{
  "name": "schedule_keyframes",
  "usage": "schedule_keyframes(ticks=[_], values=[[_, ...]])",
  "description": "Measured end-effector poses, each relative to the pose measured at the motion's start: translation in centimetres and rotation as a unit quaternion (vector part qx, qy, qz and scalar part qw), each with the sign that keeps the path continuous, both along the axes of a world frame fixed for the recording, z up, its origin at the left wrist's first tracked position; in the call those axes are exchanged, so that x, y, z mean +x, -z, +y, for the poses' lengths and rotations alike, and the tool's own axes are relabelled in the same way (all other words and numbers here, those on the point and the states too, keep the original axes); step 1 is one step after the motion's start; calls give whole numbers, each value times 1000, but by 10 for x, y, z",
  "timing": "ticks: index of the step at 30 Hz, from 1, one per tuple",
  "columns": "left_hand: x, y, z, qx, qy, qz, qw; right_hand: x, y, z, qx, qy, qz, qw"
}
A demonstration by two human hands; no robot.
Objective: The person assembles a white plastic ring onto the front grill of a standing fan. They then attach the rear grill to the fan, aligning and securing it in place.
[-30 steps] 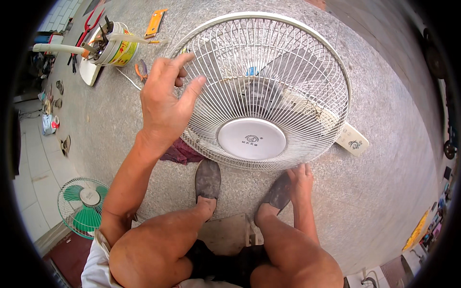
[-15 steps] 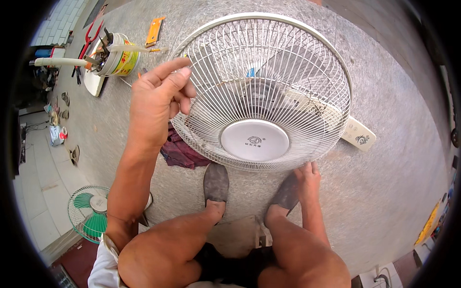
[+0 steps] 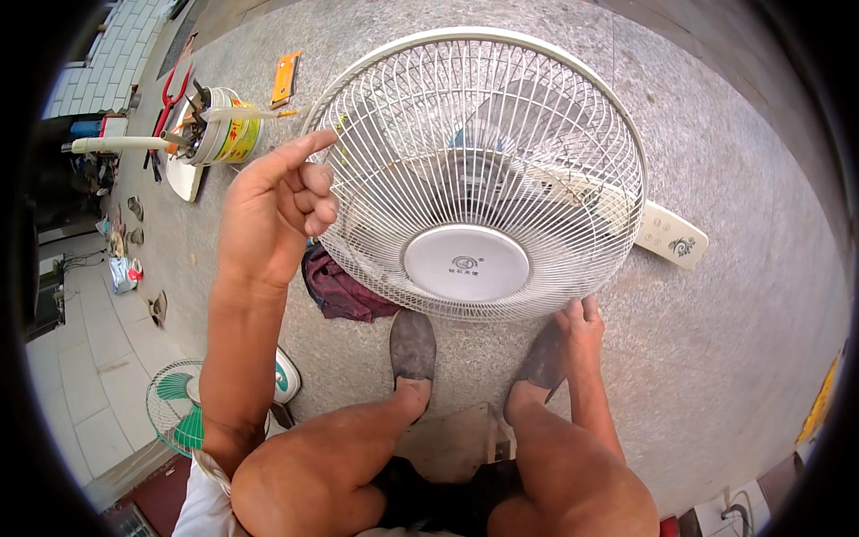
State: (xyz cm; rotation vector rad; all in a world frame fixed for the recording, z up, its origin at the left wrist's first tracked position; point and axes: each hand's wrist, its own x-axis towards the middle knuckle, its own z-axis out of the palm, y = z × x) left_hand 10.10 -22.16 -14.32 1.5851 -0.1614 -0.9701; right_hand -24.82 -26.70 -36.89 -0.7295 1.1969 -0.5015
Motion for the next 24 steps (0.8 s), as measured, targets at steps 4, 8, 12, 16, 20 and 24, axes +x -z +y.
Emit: schedule_keyframes(ticks=[4, 8, 12, 16, 20, 24], values=[[-1, 1, 2, -15, -24, 36, 999, 0, -1, 2, -7, 5, 9, 1000], [-1, -4, 11, -53, -20, 47, 997, 1, -2, 4, -3, -9, 26, 1000], [0, -3, 10, -42, -21, 44, 998, 3, -1, 5, -26, -21, 39, 999], [-2, -1, 7, -34, -26, 33, 999, 10, -9, 6, -20, -2, 32, 999], [1, -7, 5, -41, -19, 40, 998, 9, -14, 2, -14, 1, 36, 999], [7, -5, 6, -31, -20, 36, 999, 10, -9, 2, -14, 2, 35, 999]])
